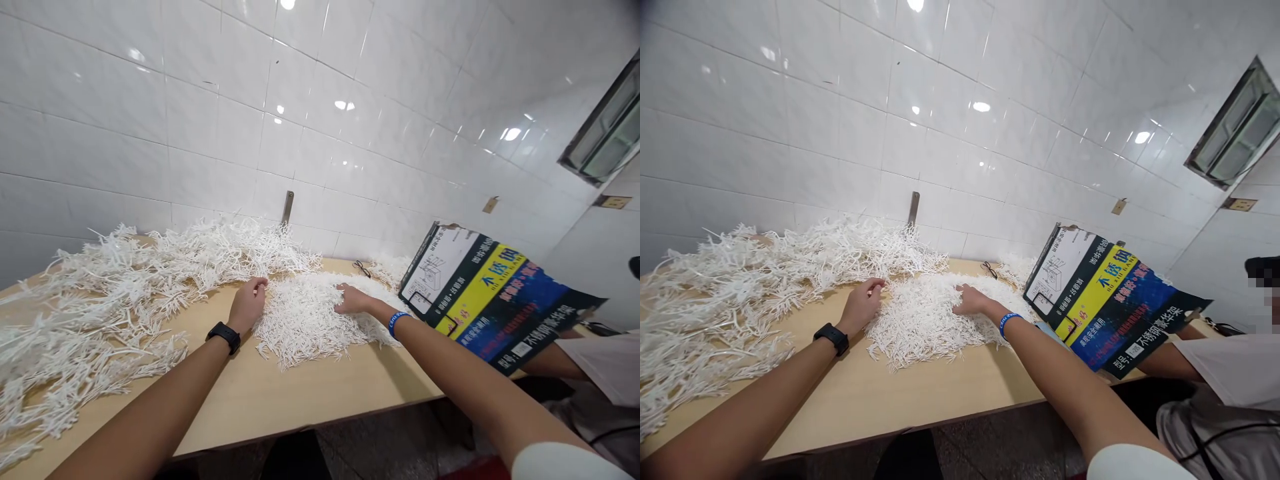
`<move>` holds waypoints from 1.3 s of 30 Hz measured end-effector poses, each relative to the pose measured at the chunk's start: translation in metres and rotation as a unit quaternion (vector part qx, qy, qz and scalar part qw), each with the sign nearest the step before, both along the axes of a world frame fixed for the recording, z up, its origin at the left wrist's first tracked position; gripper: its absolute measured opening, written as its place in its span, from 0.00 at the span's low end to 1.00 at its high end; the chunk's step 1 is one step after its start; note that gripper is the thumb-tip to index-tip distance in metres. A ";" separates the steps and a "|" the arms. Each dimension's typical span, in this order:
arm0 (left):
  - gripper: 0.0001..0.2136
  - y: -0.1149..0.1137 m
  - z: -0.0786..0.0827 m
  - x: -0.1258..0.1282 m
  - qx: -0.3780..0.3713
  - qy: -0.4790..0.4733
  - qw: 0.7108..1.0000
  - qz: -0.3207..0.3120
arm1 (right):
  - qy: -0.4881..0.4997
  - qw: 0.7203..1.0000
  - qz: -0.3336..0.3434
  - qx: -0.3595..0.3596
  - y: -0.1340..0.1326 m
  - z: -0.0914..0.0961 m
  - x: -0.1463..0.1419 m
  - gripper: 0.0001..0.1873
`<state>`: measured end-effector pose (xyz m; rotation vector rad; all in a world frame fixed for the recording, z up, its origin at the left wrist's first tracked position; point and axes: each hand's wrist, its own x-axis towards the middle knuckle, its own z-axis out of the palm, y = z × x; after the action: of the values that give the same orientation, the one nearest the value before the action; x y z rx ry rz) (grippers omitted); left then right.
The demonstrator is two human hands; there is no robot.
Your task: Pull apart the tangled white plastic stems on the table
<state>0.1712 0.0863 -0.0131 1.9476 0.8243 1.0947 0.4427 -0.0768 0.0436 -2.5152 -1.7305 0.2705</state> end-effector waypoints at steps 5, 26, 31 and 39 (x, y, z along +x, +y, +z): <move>0.16 0.001 0.004 -0.004 -0.001 0.006 1.000 0.012 | -0.009 1.000 -0.012 0.017 0.006 0.021 -0.006 0.42; 0.17 0.002 0.002 -0.005 -0.003 0.026 0.999 0.022 | -0.036 0.995 -0.008 -0.097 -0.006 0.044 0.017 0.47; 0.16 0.003 0.003 -0.004 -0.009 0.025 0.999 0.027 | -0.021 0.994 -0.002 -0.104 0.000 0.098 0.035 0.54; 0.16 0.004 0.001 -0.002 0.013 0.017 0.999 0.034 | -0.040 0.991 0.068 -0.108 0.002 0.041 0.001 0.48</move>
<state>0.1691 0.0907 -0.0125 1.9781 0.9038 1.1197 0.4439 -0.0744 0.0848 -2.5877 -2.0099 0.3918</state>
